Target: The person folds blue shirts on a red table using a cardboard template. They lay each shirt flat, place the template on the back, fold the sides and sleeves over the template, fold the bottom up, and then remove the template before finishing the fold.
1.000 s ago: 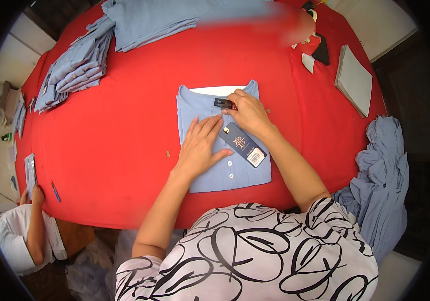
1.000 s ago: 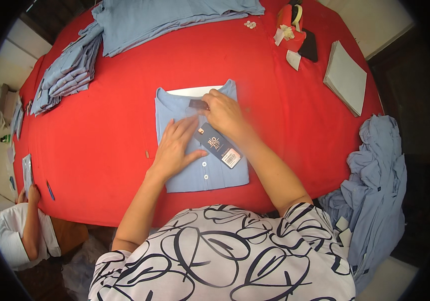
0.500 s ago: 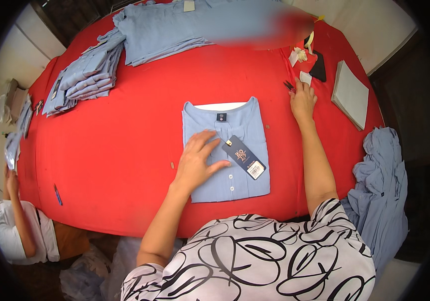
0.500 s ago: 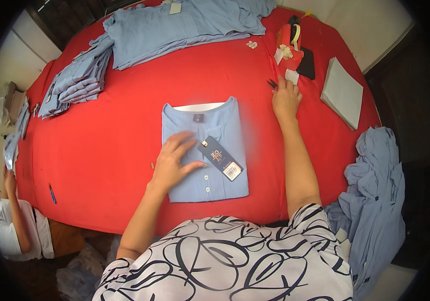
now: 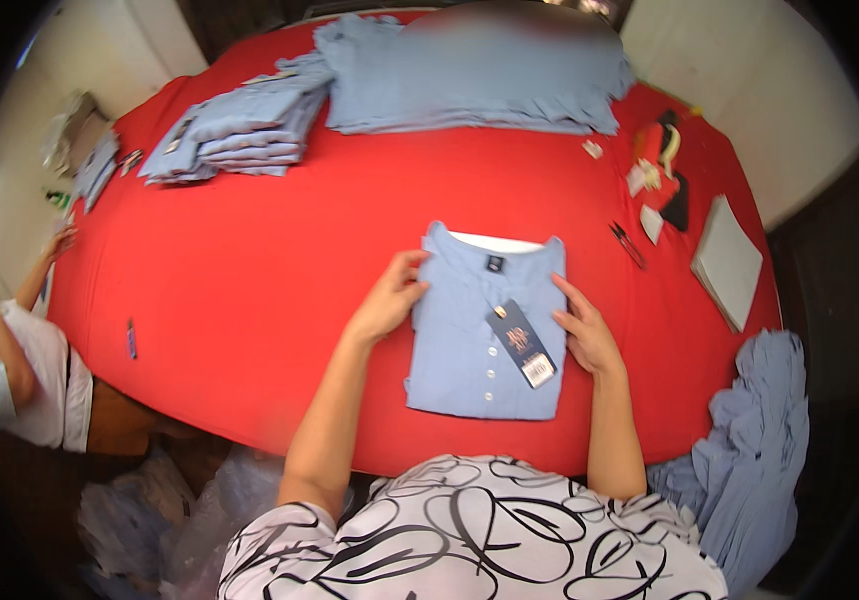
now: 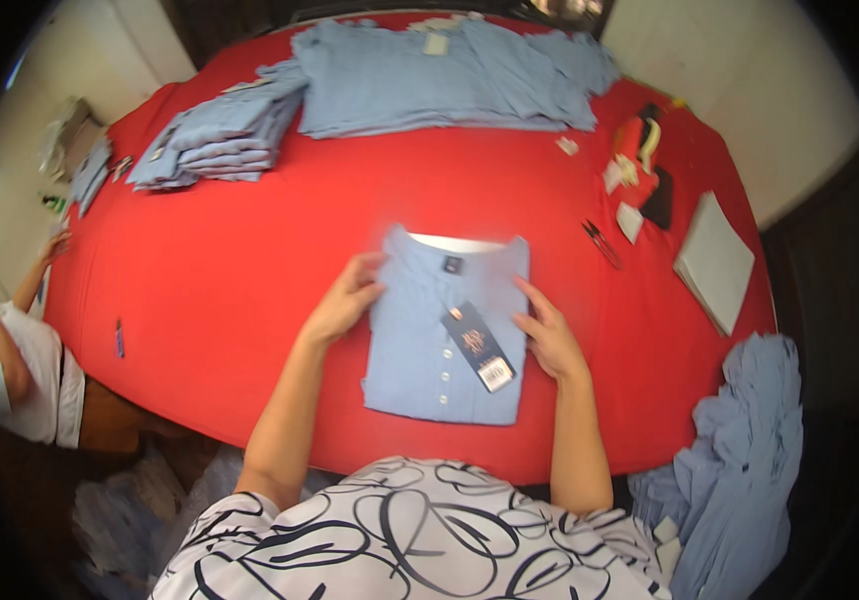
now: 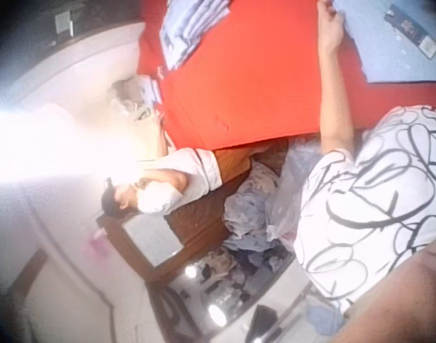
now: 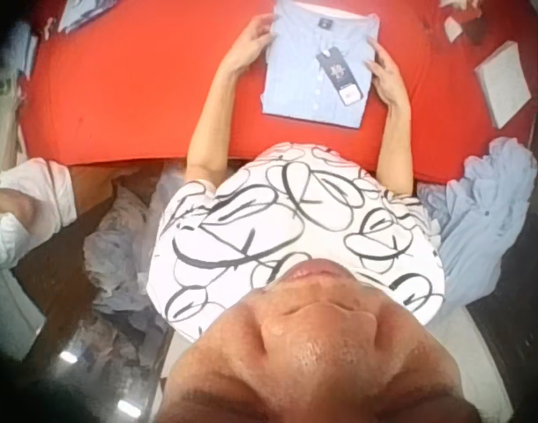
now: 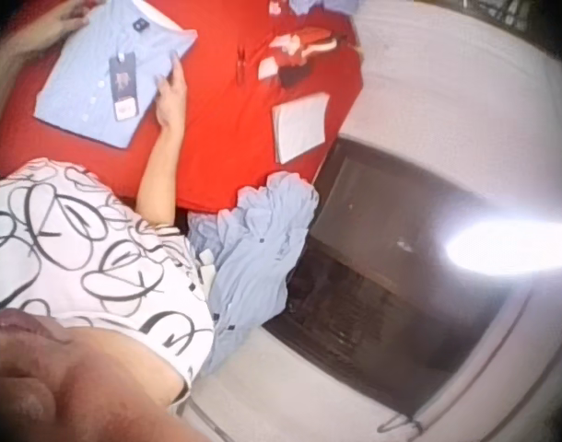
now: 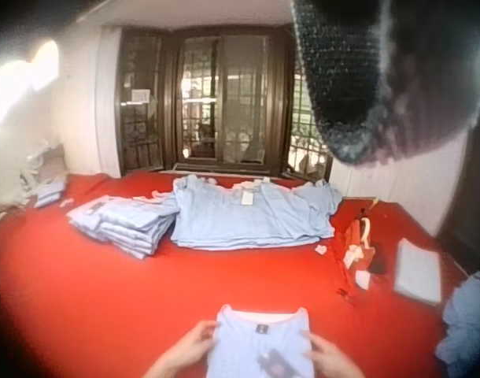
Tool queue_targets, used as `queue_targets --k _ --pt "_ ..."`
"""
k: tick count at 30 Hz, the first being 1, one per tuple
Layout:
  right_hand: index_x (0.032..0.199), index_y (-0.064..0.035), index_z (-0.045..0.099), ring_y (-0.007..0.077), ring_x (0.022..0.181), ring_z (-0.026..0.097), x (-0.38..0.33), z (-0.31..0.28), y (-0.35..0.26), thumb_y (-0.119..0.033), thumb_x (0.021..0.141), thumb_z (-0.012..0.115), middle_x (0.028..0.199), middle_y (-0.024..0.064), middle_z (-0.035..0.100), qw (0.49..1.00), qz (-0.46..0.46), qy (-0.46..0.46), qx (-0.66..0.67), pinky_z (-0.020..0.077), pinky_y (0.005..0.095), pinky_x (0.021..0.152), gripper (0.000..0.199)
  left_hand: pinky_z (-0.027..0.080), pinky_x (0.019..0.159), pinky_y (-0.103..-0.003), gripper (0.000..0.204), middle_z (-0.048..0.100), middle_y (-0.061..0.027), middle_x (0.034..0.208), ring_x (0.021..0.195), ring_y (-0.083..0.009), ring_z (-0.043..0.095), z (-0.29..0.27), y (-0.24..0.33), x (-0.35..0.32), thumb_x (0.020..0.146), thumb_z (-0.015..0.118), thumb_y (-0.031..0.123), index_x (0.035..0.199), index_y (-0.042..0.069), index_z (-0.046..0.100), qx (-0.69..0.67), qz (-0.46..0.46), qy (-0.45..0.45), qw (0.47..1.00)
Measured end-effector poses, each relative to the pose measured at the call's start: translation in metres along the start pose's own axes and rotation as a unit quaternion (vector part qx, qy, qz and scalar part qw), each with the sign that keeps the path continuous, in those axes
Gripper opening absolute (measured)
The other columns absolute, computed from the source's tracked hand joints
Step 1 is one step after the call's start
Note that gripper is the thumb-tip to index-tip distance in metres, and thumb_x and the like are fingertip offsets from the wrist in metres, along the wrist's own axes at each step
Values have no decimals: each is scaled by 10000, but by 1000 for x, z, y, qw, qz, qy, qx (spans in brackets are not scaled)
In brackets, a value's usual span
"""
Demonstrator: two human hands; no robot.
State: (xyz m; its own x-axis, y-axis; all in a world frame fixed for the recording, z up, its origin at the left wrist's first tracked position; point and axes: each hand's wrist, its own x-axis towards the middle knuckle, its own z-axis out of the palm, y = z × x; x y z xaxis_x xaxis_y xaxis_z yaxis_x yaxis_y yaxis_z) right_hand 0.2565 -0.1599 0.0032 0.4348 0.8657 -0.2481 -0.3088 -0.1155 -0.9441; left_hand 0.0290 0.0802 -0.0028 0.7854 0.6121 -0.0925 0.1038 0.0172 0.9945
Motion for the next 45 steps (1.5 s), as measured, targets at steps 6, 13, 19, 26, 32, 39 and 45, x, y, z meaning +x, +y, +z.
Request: queue_targets --k 6,13,19,26,32,39,45 --pt "1489 -59 408 129 981 525 -2 -3 4 5 812 629 1439 89 479 971 -41 49 -231 440 248 882 715 482 976 -403 481 533 -177 1278 1100 -329 575 21 12 -9 888 661 161 1350 126 532 290 7 62 955" --pt "1444 -42 473 196 1215 502 11 34 -24 69 751 645 1484 152 429 951 15 33 -306 413 253 970 722 406 1083 -432 494 493 -183 1383 1305 -347 481 2 6 -38 886 657 112 1362 163 531 51 -67 -17 996" --pt "1439 -35 471 239 1293 475 82 190 -24 42 793 653 1421 167 465 943 12 -31 -333 417 314 1042 675 472 1020 -380 498 569 -144 1280 1202 -286 561 -144 -10 -50 860 655 19 1339 132 582 105 -27 86 990" --pt "1501 -63 371 196 954 619 244 412 32 46 835 562 1509 155 338 921 -106 -189 -325 568 312 788 702 530 877 -326 438 659 -125 1126 973 -205 639 -421 21 -30 815 602 -59 1232 64 654 188 -106 216 952" --pt "1136 -53 688 200 840 669 305 457 5 -32 897 548 940 111 717 908 -156 -170 -349 546 344 761 278 495 880 -308 398 660 -135 1127 985 -202 625 -579 3 -10 798 600 -70 1169 52 677 284 -100 259 918" --pt "1011 -117 684 330 1006 576 402 308 -49 -174 889 637 1068 115 641 716 -264 267 -589 454 461 895 142 423 1028 -388 355 599 -190 1258 1173 -324 569 -575 -32 7 838 633 -2 1190 42 631 379 -22 315 870" --pt "973 -89 668 270 905 596 421 264 -69 -230 897 666 947 114 651 799 -163 269 -512 448 436 838 161 389 1039 -450 243 557 -156 1296 1242 -351 493 -450 -4 8 901 618 89 1140 53 647 447 135 493 734"
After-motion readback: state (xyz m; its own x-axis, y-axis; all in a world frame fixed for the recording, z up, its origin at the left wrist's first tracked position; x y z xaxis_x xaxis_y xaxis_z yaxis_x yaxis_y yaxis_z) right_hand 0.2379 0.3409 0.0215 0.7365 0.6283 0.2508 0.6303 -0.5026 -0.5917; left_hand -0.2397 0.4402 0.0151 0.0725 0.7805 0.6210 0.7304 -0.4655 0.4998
